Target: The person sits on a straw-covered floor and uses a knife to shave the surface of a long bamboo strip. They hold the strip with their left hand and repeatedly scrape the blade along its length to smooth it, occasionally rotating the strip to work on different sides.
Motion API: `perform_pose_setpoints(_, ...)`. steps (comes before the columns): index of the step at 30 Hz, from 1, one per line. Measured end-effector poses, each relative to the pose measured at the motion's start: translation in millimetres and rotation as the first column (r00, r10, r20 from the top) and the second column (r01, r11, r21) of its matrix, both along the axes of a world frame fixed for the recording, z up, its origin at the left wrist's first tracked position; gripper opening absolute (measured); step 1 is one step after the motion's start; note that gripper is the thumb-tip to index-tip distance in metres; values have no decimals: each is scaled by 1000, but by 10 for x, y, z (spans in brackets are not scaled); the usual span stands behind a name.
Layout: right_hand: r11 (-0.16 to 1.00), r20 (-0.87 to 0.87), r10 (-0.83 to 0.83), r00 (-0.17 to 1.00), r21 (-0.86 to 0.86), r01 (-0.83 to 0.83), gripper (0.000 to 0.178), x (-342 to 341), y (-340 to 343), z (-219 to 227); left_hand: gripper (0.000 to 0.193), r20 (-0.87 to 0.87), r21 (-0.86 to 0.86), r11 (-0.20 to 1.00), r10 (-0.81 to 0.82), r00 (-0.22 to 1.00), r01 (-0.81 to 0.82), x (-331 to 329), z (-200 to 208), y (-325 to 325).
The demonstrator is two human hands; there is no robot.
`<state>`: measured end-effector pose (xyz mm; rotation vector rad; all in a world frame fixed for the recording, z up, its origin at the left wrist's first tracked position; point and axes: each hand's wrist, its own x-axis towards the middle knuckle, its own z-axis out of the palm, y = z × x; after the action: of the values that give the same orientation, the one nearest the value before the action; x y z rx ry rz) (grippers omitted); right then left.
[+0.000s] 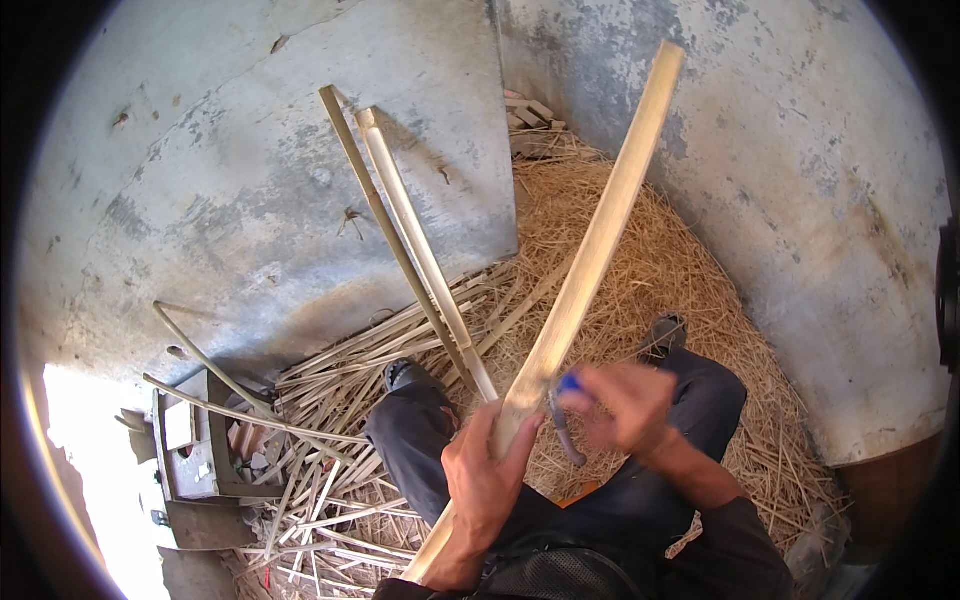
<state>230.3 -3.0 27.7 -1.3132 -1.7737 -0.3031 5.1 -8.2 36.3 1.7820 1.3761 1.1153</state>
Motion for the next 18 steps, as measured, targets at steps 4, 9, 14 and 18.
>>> perform_pose_setpoints(4, 897, -311, -432, 847, -50, 439, 31, 938, 334, 376, 31, -41, -125, 992, 21, 999, -26, -219, -109, -336)
perform_pose_setpoints(9, 986, -198, -169, 966, -23, 168, 33, 672, 89, 240, 33, -115, -145, 988, 41, 993, -58, -291, -243, -244)
perform_pose_setpoints(14, 979, -168, 122, 978, -142, -147, 29, 76, -97, -9, 36, -37, -90, 996, 22, 999, -25, -154, -130, -82)
perform_pose_setpoints(18, 967, -125, 166, 978, -173, -187, 29, -106, -164, -154, 36, 14, -29, 1000, -2, 1000, 2, -43, -74, -44)
